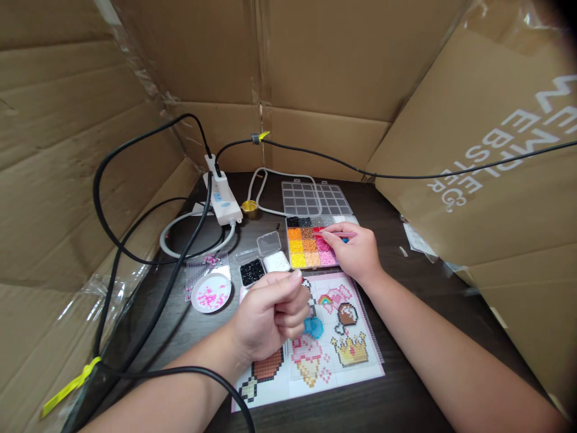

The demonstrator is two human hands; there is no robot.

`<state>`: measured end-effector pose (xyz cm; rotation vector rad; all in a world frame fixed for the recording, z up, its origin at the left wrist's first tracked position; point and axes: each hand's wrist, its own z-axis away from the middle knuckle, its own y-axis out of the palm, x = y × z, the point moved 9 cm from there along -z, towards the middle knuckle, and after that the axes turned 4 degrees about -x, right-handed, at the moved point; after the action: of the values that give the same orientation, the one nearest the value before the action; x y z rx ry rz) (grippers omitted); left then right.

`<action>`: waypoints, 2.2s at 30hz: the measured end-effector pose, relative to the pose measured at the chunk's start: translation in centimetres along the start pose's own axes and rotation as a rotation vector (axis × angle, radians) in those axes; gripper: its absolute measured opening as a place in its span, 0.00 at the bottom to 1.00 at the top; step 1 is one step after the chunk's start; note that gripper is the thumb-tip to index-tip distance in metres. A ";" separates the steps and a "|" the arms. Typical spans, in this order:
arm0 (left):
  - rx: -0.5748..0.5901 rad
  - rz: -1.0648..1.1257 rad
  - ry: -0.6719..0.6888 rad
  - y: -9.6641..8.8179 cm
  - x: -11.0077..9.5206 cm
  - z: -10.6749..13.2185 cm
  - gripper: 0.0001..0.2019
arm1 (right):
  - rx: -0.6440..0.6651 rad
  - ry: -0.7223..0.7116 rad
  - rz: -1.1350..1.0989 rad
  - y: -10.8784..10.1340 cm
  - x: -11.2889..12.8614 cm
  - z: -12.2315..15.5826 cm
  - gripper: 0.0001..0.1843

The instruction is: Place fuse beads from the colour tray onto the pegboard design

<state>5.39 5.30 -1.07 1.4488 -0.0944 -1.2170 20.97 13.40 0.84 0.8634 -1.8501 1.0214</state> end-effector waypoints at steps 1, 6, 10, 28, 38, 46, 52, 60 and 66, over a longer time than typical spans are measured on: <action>0.003 0.003 0.001 0.0 0.0 0.0 0.26 | 0.001 0.001 0.001 0.0 0.0 0.0 0.05; 0.017 0.000 -0.001 0.2 0.0 0.0 0.26 | -0.003 0.020 -0.001 -0.1 -0.2 0.0 0.05; 0.015 -0.002 -0.004 0.3 0.0 0.0 0.27 | -0.001 0.016 0.002 0.0 -0.2 -0.1 0.05; 0.012 -0.005 0.001 0.2 0.0 0.0 0.26 | -0.004 0.016 -0.004 0.0 -0.2 -0.1 0.05; 0.011 -0.001 0.004 0.3 0.1 0.1 0.26 | 0.003 0.004 0.001 0.0 -0.2 -0.2 0.05; 0.003 -0.013 -0.003 0.3 0.1 0.1 0.26 | -0.016 -0.022 -0.006 -0.3 0.2 -0.1 0.05; 0.000 -0.032 0.003 0.3 0.0 0.1 0.27 | -0.107 -0.067 -0.058 -2.2 2.5 -0.1 0.03; 0.024 -0.060 0.014 0.5 -0.3 0.0 0.27 | -0.119 -0.177 -0.115 -8.6 7.5 3.3 0.02; 0.012 -0.076 -0.002 0.7 -0.2 -0.2 0.26 | 0.093 -0.142 -0.109 -10.7 3.9 8.4 0.07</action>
<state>5.86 5.32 -0.48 1.4733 -0.0480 -1.2816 25.65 0.69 4.96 1.1051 -1.8614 1.0067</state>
